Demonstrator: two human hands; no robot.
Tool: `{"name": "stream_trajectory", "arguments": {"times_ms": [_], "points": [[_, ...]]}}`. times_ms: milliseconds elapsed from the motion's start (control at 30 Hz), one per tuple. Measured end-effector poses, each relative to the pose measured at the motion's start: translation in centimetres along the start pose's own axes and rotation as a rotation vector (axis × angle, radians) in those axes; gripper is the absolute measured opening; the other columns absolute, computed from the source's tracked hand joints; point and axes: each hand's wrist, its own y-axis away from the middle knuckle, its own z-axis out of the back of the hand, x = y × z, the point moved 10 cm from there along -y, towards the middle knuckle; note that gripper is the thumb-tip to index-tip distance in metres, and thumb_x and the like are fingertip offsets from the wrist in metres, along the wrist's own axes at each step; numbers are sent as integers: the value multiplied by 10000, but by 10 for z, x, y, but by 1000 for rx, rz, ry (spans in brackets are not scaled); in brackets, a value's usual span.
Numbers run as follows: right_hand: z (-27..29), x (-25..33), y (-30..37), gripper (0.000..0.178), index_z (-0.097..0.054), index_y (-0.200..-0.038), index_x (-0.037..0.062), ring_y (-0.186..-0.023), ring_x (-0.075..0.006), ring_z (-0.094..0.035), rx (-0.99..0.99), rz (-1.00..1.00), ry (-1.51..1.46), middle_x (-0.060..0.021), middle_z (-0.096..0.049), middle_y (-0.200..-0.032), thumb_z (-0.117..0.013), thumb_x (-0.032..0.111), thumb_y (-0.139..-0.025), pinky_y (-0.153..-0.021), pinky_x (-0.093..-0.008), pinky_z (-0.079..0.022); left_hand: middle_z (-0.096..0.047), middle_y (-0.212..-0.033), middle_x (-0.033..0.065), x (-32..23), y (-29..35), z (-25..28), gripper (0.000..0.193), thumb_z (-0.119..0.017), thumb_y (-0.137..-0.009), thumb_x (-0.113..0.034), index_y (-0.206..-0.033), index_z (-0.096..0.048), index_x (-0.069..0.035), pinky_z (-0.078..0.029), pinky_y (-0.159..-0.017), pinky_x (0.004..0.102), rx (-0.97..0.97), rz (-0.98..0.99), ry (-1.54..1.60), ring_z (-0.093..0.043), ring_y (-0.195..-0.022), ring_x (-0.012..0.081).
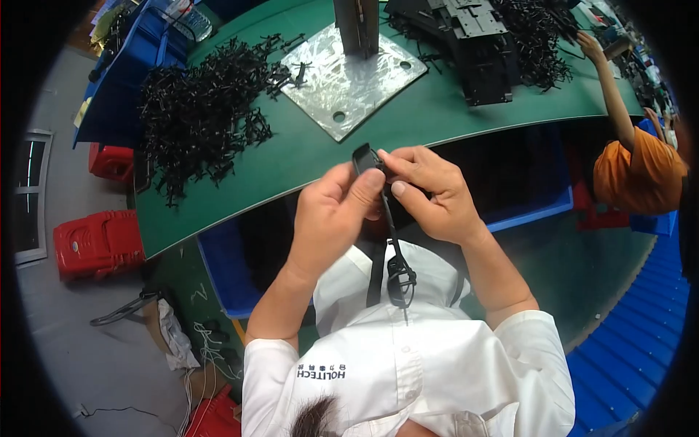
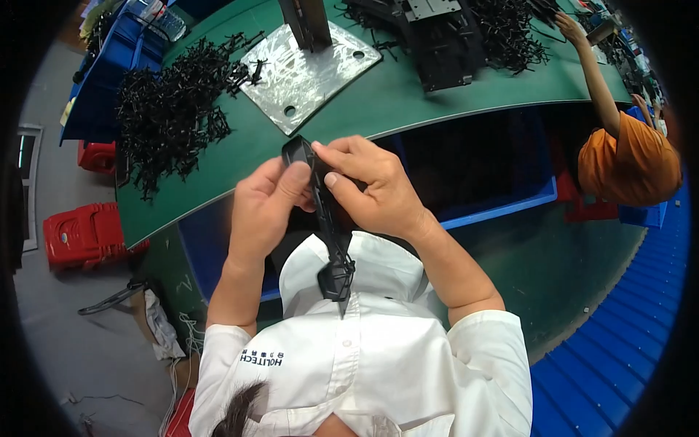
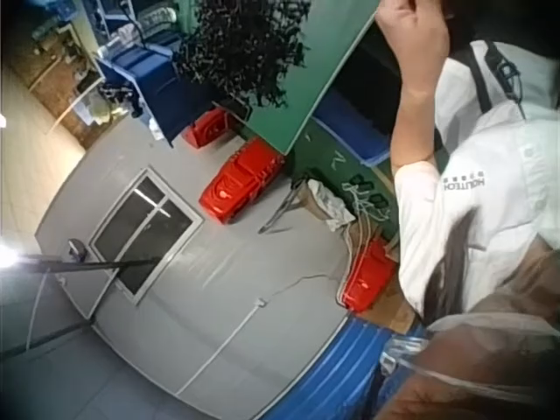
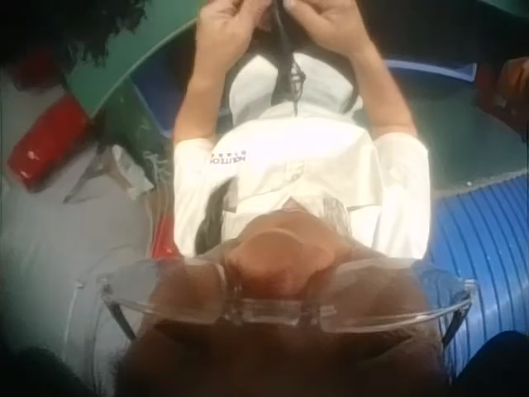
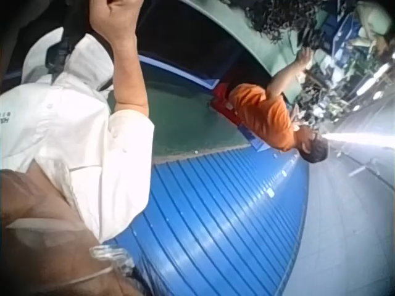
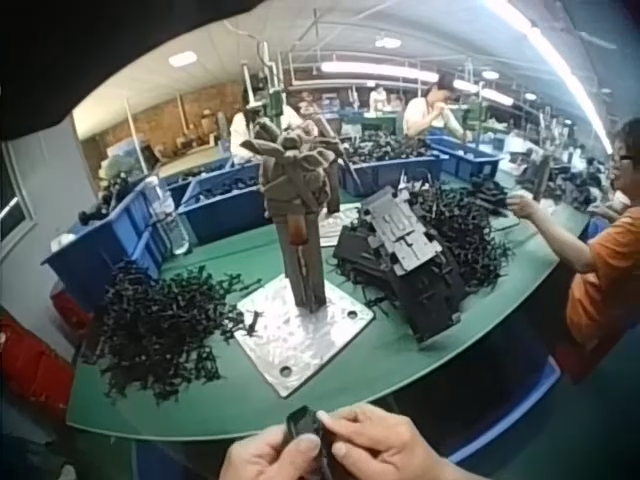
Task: Assembling small black plastic components onto a base plate and using a press machine.
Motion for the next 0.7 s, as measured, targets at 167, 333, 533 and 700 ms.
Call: {"name": "stream_trajectory", "arguments": {"times_ms": [167,333,533,700], "points": [[10,0,9,360,-559,-1157,-52,-927,-209,-589,-108,55,-126,-171,-598,-1075,-591,98,-831,-821,-275,-452,-557,-734,142,-46,4,-22,179,-571,-880,-140,-980,-561,8,-430,-565,325,-22,-282,-429,-539,-614,279],[22,-22,20,389,-554,-1176,-36,-951,-165,-570,-266,-76,-285,-141,-600,-1073,-634,115,-827,-829,-256,-445,-599,-834,46,-32,-9,-47,242,-476,-944,-128,-1093,-558,44,-454,-719,228,293,-82,-468,-538,-757,89],[32,-26,28,353,-577,-1126,-34,-915,-150,-574,-372,-57,-312,-112,-597,-1043,-659,90,-806,-796,-252,-462,-562,-743,67,-13,-19,-44,209,-535,-890,-71,-1070,-602,10,-455,-615,244,188,-12,-198,-540,-675,98],[44,1,28,420,-584,-1079,-11,-825,-195,-598,-427,134,69,-141,-573,-1011,-707,96,-692,-708,-277,-503,-568,-874,55,-5,-21,-46,246,-527,-886,-11,-1120,-598,8,-491,-717,217,242,-51,-95,-565,-791,101]]}}
